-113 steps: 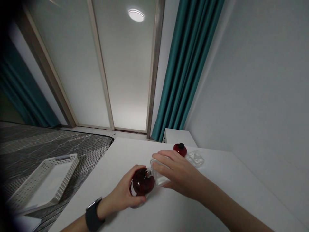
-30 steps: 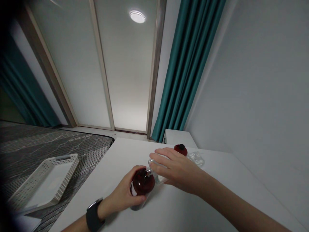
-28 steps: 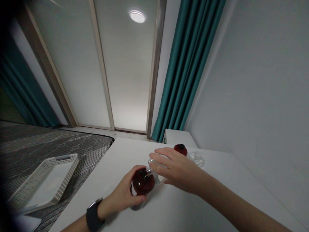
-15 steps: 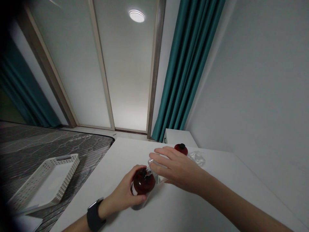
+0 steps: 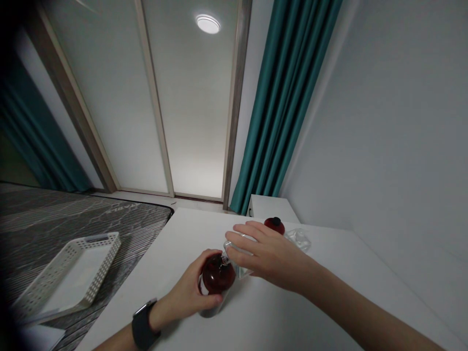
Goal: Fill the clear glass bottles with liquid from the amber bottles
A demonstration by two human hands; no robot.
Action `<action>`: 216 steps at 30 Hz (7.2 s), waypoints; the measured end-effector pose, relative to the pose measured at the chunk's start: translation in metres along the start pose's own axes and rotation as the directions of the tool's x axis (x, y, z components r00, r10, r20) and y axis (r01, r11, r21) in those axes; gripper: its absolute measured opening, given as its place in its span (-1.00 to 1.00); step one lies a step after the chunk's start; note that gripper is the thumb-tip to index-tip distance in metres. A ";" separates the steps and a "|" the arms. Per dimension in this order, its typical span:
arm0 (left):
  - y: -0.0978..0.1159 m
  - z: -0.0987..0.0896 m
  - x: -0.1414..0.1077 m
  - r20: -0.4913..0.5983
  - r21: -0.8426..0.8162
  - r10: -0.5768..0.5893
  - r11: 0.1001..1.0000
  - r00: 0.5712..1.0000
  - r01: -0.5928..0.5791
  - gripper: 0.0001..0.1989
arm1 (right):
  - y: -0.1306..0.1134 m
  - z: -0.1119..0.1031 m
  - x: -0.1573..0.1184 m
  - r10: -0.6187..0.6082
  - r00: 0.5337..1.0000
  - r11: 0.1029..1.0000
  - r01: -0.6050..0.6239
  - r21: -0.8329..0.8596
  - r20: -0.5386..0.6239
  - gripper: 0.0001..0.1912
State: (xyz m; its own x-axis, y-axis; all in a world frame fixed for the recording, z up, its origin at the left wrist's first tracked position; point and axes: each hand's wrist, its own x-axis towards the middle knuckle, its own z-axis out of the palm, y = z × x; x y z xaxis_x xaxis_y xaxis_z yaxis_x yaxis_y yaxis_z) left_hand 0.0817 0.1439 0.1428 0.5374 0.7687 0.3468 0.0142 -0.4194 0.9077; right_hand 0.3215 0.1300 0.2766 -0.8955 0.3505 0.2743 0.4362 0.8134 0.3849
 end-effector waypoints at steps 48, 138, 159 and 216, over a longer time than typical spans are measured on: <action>-0.002 0.002 -0.001 0.002 0.045 -0.029 0.999 1.000 0.029 -0.23 | 0.001 0.006 0.000 0.100 0.994 0.974 -0.105 0.203 0.038 -0.29; -0.005 -0.022 0.073 0.002 -0.382 -0.252 0.894 0.968 0.233 -0.44 | -0.025 0.123 0.020 0.874 0.481 -0.032 -0.078 0.996 0.066 -0.23; 0.008 -0.033 0.057 0.032 -0.140 -0.034 0.989 0.999 0.038 -0.24 | -0.032 0.103 -0.008 0.789 0.582 -0.079 -0.218 0.973 0.195 -0.30; 0.048 -0.048 0.054 0.135 0.377 0.230 0.887 0.964 -0.265 -0.25 | -0.028 0.087 -0.018 0.747 0.664 0.458 -0.474 0.752 -0.037 -0.24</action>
State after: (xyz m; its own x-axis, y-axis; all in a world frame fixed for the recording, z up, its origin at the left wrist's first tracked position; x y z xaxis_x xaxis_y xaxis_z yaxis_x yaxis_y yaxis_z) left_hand 0.0710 0.1881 0.2158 0.6351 0.5793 0.5109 0.1886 -0.7578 0.6247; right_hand 0.3178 0.1418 0.1844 -0.2652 0.8233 0.5018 0.5580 0.5555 -0.6164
